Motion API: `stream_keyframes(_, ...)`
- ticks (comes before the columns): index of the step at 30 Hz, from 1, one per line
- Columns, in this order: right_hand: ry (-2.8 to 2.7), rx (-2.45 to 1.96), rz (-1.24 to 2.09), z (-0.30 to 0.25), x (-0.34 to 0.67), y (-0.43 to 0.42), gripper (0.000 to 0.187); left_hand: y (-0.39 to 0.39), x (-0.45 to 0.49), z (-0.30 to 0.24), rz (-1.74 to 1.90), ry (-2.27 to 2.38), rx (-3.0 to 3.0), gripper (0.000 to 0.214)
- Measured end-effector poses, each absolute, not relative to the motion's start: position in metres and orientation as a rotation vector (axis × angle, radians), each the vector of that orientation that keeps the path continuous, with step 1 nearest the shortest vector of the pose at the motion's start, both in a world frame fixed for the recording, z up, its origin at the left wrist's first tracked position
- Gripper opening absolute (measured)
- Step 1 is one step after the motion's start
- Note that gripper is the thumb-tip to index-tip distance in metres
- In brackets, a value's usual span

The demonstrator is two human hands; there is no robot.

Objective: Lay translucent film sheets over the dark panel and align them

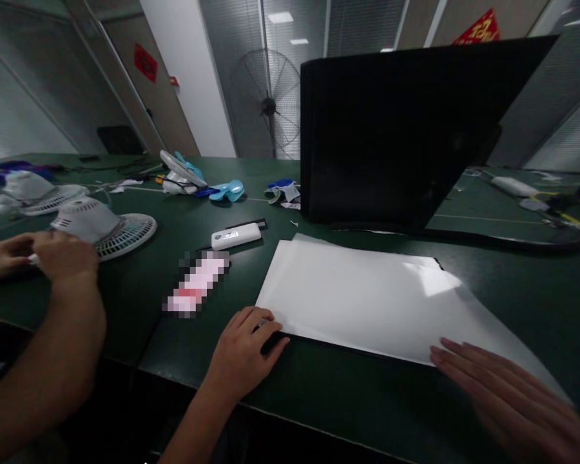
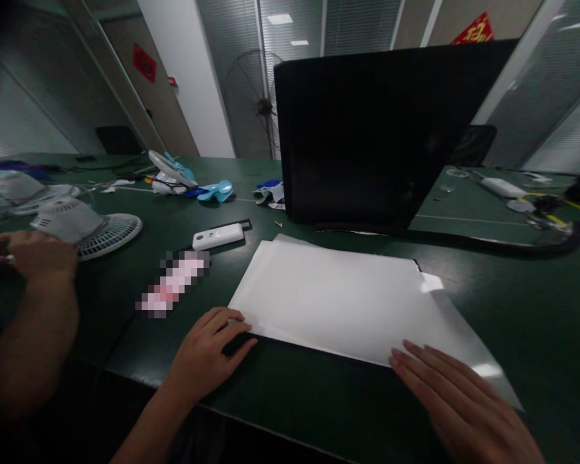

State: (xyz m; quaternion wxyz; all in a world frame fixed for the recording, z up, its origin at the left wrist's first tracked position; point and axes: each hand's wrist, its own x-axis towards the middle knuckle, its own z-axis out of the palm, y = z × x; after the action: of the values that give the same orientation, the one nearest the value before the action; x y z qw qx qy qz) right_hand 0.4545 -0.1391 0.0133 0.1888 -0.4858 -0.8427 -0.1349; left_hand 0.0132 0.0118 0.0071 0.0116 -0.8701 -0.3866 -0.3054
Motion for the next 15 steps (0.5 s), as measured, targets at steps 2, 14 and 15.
stream_keyframes(2,-2.446,-1.241,-0.535,0.014,0.438,-0.113,0.054,0.009,0.013,0.009,-0.993,-1.180,-2.705,0.001)
stream_keyframes(14,-2.472,-1.343,-0.596,-0.025,0.461,-0.113,0.051,0.011,0.014,0.009,-0.855,-1.326,-2.660,0.030)
stream_keyframes(15,-2.474,-1.348,-0.594,-0.024,0.461,-0.115,0.053,0.012,0.013,0.009,-0.835,-1.337,-2.673,0.029)
